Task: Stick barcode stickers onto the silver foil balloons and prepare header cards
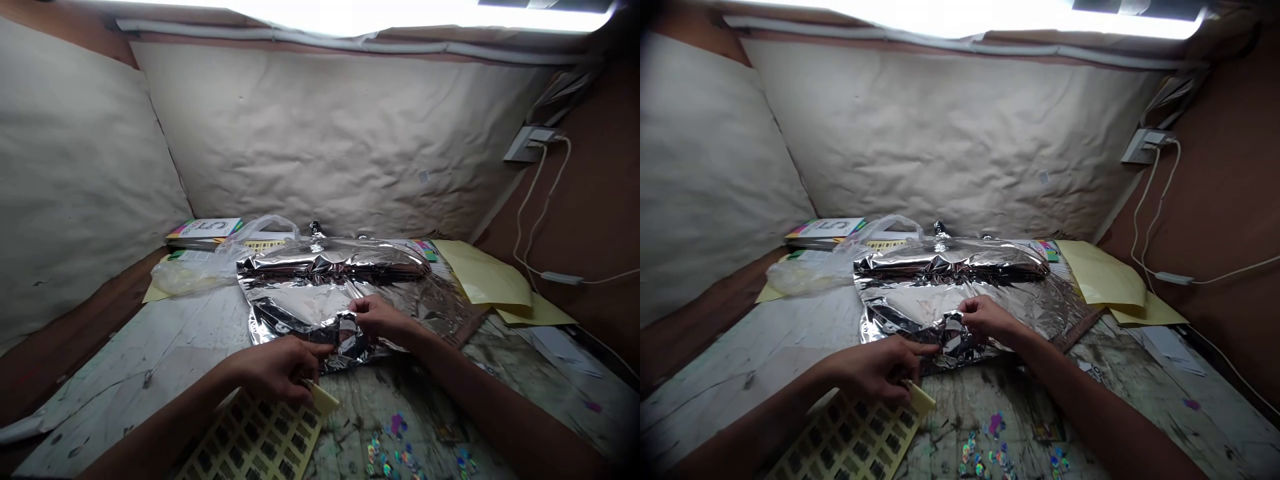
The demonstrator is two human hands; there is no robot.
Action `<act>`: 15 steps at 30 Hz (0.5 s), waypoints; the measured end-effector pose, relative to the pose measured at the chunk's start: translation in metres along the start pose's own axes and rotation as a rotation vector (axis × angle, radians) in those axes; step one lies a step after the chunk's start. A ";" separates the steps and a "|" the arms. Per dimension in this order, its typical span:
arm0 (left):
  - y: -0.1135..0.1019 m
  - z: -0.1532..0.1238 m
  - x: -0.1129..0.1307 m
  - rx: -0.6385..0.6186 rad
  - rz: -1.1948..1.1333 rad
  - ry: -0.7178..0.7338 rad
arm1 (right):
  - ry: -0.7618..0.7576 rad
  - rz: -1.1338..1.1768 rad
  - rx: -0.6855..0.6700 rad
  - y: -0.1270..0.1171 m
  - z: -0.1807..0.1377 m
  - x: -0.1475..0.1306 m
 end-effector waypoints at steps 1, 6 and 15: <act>0.001 0.001 -0.002 -0.011 0.003 -0.004 | 0.004 0.007 0.004 -0.001 -0.001 0.001; 0.004 0.002 -0.003 -0.021 0.019 -0.045 | -0.071 -0.131 0.104 -0.012 -0.003 -0.010; 0.005 0.000 -0.004 0.003 -0.025 -0.040 | -0.215 -0.751 0.382 -0.099 0.086 -0.141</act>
Point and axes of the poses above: each hand's wrist, its own z-axis towards the middle knuckle, its own y-axis out of the palm, x = y × z, the point moved 3 cm from there along z, towards the middle knuckle, and after that the axes turned 7 degrees about -x, right-handed, at the moved point
